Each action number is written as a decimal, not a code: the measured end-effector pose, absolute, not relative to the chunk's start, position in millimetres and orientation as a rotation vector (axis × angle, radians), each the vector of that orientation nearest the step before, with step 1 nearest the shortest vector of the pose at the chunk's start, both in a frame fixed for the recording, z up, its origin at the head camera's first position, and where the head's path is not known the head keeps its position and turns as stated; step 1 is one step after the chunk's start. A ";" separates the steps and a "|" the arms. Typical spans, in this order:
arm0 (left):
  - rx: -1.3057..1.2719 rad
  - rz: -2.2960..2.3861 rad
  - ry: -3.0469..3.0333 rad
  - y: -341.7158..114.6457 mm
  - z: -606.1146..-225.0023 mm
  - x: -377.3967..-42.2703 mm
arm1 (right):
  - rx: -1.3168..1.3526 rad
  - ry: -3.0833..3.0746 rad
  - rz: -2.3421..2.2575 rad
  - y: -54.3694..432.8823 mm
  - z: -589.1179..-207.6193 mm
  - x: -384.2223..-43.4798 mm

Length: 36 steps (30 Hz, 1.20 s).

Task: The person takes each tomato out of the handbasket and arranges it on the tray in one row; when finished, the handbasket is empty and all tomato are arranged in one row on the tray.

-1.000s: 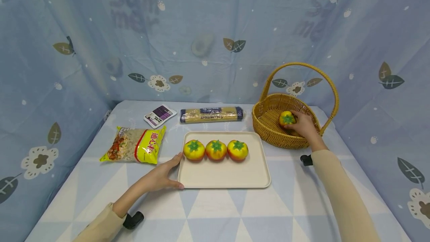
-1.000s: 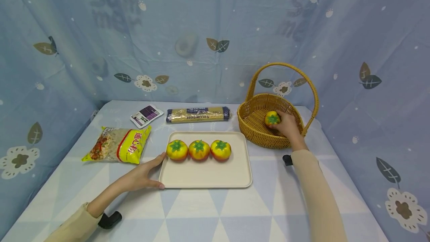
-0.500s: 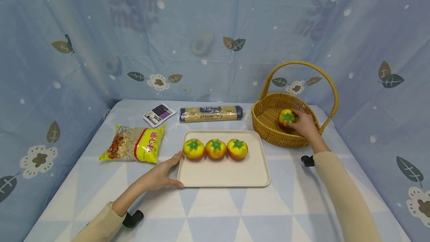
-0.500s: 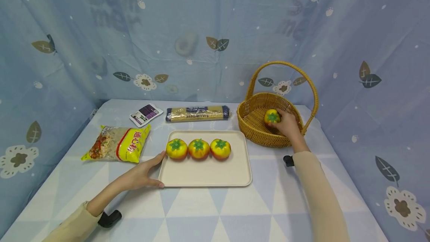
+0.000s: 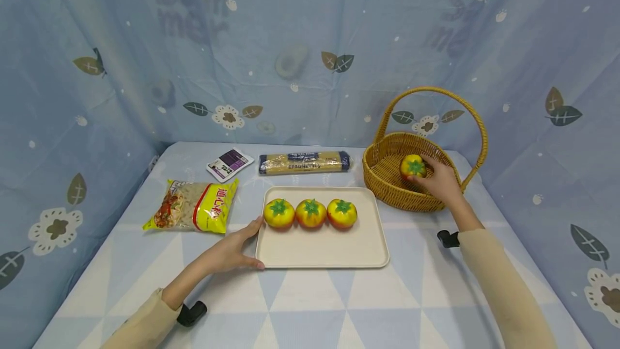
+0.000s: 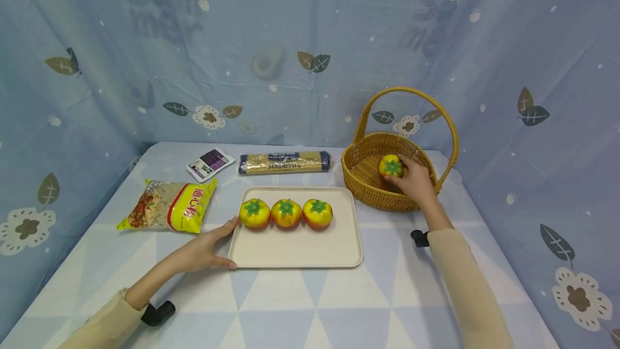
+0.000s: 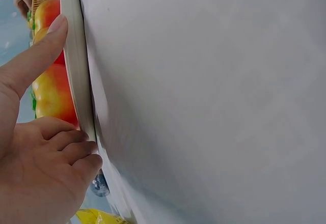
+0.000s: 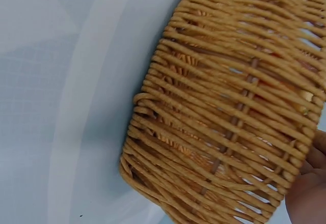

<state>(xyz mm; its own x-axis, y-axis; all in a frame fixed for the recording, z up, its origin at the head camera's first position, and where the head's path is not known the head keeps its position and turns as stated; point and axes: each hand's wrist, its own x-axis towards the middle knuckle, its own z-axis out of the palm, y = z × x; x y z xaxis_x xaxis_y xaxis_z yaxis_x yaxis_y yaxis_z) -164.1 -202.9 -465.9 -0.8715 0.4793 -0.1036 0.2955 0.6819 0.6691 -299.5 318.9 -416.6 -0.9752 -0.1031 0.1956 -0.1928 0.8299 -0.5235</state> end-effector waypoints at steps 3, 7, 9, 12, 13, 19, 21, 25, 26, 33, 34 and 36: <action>0.612 0.976 2.626 -202.8 -466.3 -164.6 | 0.252 -2.827 0.845 316.3 -413.2 -293.9; 0.616 0.976 2.628 -203.4 -467.3 -164.6 | 0.276 -2.800 0.838 313.5 -409.9 -287.9; 0.617 0.977 2.629 -203.7 -467.9 -164.5 | 0.282 -2.786 0.834 312.5 -408.6 -285.1; 0.629 0.976 2.628 -203.4 -467.8 -164.3 | 0.291 -2.758 0.817 310.5 -405.8 -279.9; 0.629 0.977 2.627 -203.3 -467.7 -164.3 | 0.295 -2.747 0.818 309.4 -404.5 -277.6; 0.627 0.974 2.615 -202.5 -466.3 -164.1 | 0.323 -2.673 0.890 301.3 -395.3 -258.5; 0.629 0.976 2.612 -202.3 -465.8 -163.7 | 0.331 -2.652 0.905 299.1 -393.6 -251.8; 0.625 0.976 2.611 -202.5 -465.1 -163.6 | 0.352 -2.620 0.888 295.4 -393.5 -239.7; 0.630 0.974 2.612 -202.6 -464.9 -163.7 | 0.361 -2.611 0.883 294.4 -393.6 -236.6; 0.621 0.981 2.611 -203.4 -464.7 -164.3 | 0.428 -2.559 0.921 285.6 -393.7 -220.3; 0.621 0.981 2.610 -203.6 -464.9 -164.5 | 0.434 -2.558 0.920 284.5 -394.1 -218.9; 0.621 0.982 2.611 -204.0 -465.5 -164.9 | 0.449 -2.559 0.914 282.8 -395.9 -217.0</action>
<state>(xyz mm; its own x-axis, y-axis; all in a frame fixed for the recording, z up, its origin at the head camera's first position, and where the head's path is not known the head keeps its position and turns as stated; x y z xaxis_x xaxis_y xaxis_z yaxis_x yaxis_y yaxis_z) -164.9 -204.0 -465.5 -0.8672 0.4857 -0.1097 0.2931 0.6759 0.6762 -217.0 282.8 -395.9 -0.8747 -0.1662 0.4552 -0.4171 0.7366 -0.5325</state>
